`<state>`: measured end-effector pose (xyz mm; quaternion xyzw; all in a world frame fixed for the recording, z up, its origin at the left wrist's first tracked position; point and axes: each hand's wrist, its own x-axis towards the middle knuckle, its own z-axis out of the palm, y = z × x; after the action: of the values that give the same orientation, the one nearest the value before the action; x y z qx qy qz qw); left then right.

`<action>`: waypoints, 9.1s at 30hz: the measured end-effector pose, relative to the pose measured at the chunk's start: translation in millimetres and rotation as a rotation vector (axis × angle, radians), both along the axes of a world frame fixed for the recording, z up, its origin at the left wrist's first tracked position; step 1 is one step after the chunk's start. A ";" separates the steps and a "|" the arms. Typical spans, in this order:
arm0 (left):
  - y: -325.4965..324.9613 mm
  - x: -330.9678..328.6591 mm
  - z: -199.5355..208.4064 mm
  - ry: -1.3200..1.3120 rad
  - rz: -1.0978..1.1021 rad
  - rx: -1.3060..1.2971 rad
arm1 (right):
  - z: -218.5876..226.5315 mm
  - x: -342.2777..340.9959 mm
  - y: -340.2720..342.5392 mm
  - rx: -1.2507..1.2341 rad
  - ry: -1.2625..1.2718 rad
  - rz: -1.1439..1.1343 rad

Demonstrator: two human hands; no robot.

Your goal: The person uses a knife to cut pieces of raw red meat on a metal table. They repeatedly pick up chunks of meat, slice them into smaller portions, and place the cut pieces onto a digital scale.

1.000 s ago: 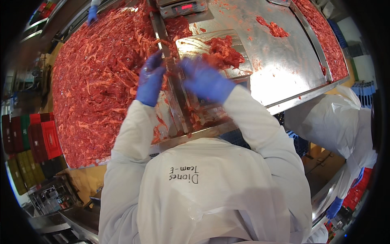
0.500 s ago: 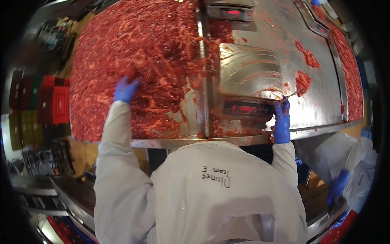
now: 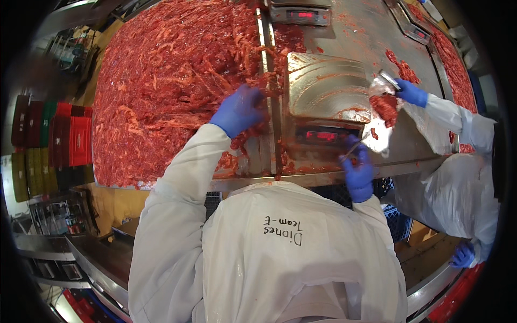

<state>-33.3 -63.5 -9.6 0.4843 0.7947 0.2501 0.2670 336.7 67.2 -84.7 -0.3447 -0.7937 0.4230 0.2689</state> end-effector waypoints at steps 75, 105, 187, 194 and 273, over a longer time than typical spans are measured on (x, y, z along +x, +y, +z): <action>56.7 49.4 -6.2 0.272 -0.414 0.434 | 79.0 -68.1 44.7 -1.061 -0.080 0.326; 39.0 53.4 -12.1 0.278 -0.373 0.490 | 92.2 -134.4 91.4 -1.019 -0.305 0.359; -26.6 8.1 -46.7 0.206 -0.053 0.044 | -4.9 -10.7 -21.1 0.139 -0.345 0.094; 83.6 45.4 118.4 -0.610 -0.220 0.300 | -26.2 -5.5 -15.8 0.173 -0.311 0.075; 31.2 28.8 -2.1 0.250 -0.403 0.434 | 57.5 -113.8 62.0 -1.244 -0.016 0.302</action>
<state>-4.5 -32.3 -11.7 0.7044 0.6376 0.2946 0.1019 222.9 129.2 -27.2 -0.3240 -0.4418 0.8351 -0.0499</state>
